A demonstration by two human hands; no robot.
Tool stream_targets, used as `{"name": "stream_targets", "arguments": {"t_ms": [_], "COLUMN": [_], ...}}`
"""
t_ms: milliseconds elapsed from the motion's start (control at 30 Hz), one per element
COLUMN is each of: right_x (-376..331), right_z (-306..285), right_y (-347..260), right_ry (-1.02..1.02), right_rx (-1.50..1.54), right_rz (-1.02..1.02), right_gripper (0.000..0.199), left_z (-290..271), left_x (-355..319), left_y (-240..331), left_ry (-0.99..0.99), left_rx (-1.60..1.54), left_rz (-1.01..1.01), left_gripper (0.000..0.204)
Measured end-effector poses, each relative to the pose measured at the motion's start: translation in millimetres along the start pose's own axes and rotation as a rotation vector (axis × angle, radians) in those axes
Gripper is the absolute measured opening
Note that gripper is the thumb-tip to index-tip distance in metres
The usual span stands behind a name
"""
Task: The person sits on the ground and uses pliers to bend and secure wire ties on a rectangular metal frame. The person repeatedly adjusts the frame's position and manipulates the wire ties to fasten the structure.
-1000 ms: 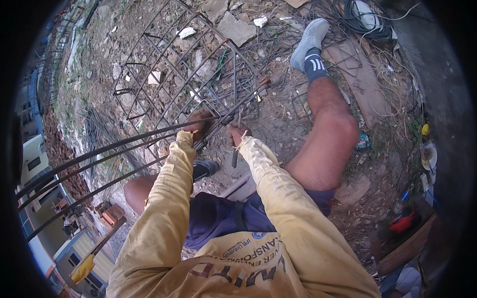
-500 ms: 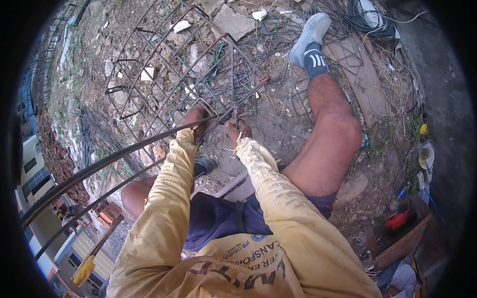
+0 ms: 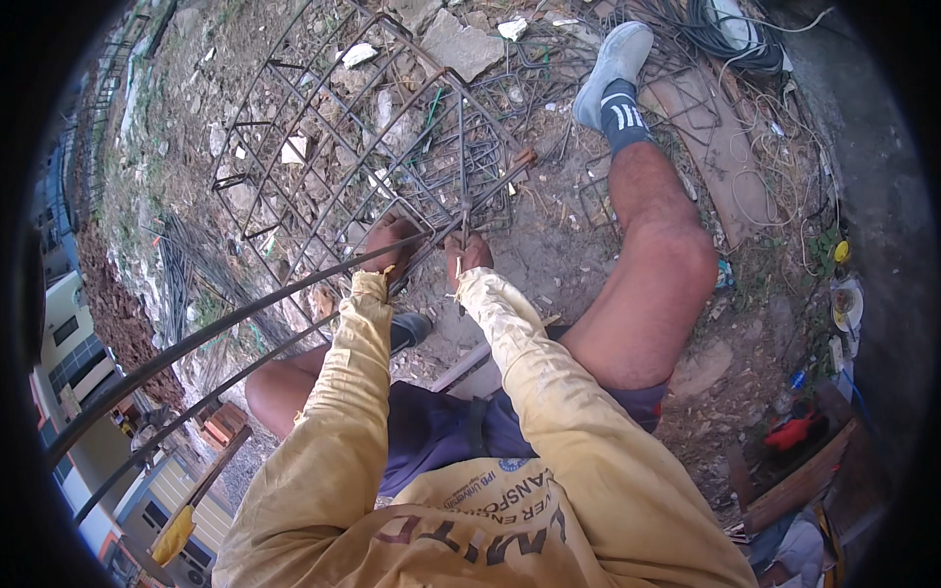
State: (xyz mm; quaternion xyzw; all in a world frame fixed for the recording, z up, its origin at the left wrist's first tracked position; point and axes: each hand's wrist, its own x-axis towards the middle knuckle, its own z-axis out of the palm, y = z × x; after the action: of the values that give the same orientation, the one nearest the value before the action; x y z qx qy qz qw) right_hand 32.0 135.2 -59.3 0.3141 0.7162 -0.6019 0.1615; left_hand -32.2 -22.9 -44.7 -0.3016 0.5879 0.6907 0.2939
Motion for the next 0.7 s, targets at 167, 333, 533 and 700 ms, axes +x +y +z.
{"name": "stream_targets", "arguments": {"t_ms": [167,333,533,700], "right_x": [-1.7,-0.6,-4.4,2.7], "right_z": [14.1,7.5,-14.9,-1.6], "right_y": [11.1,14.4,-9.7,3.8], "right_ry": [-0.079,-0.169,-0.262,-0.049], "right_rx": [0.146,0.078,0.101,0.077], "right_rz": [-0.009,-0.135,-0.075,-0.215], "right_gripper": [0.022,0.023,0.017,0.027], "left_z": [-25.5,-33.4,-0.5,16.5], "left_x": [0.6,-3.6,-17.1,-27.4], "left_y": [-14.7,-20.5,10.3,27.7], "left_ry": [-0.017,-0.088,-0.148,-0.207], "left_rx": [-0.067,0.105,-0.327,-0.204], "left_rz": [0.008,0.173,-0.097,-0.041], "left_gripper": [0.017,0.019,0.023,0.034]}}
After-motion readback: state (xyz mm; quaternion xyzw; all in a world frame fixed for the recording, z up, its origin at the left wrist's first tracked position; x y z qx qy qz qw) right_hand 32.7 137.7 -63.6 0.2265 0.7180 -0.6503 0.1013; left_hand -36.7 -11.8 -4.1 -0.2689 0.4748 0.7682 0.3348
